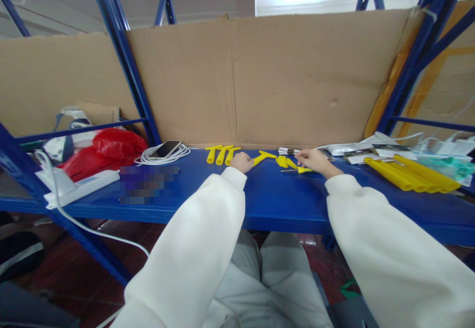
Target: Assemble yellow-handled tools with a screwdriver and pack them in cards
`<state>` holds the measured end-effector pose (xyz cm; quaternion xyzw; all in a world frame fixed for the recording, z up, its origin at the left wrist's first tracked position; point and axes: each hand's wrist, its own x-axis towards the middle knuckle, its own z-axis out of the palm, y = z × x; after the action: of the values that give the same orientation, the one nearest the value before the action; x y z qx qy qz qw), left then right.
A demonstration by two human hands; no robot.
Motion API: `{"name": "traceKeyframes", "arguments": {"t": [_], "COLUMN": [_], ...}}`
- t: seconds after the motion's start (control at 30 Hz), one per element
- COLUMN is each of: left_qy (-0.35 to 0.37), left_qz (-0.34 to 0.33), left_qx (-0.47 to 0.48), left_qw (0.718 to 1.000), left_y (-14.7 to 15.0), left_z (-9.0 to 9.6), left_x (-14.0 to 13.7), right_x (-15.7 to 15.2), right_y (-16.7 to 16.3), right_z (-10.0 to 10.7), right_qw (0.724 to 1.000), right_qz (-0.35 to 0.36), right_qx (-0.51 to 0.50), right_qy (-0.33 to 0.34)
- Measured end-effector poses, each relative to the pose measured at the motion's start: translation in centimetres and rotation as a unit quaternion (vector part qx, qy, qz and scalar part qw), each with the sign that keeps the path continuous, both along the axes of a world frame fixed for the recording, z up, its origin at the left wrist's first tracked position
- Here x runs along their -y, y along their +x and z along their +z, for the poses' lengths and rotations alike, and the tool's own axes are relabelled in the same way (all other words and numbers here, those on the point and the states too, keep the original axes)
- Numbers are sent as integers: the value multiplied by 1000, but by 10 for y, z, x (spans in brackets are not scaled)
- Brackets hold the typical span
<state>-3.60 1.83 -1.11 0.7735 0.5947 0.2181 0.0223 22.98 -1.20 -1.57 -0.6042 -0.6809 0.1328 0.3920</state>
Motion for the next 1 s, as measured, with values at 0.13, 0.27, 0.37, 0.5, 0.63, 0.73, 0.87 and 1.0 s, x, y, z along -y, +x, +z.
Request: {"name": "traceKeyframes", "arguments": {"t": [0.13, 0.27, 0.37, 0.5, 0.63, 0.73, 0.87, 1.0], "left_qy": [13, -2, -12, -44, -66, -59, -46, -45], "left_qz": [4, 8, 16, 39, 48, 47, 32, 28], "left_qx": [21, 31, 33, 27, 10, -4, -8, -17], "left_qw": [1000, 999, 999, 998, 997, 997, 998, 998], "left_y": [1, 1, 1, 1, 1, 2, 3, 3], "left_z": [-2, -3, -2, 1, 2, 2, 1, 0], "left_x": [1, 2, 4, 4, 3, 3, 6, 8], "right_x": [1, 1, 1, 3, 3, -1, -5, -7], "right_y": [0, 0, 0, -1, 0, 4, 9, 11], "right_z": [0, 0, 1, 3, 3, 0, -4, -6], "right_qw": [1000, 1000, 999, 998, 996, 993, 988, 982], "right_qz": [4, -2, -2, -1, 1, 20, 71, 79], "right_qx": [15, 31, 43, 62, 93, 119, 137, 170], "right_qy": [0, -2, 0, -2, -11, -15, -25, -29]}}
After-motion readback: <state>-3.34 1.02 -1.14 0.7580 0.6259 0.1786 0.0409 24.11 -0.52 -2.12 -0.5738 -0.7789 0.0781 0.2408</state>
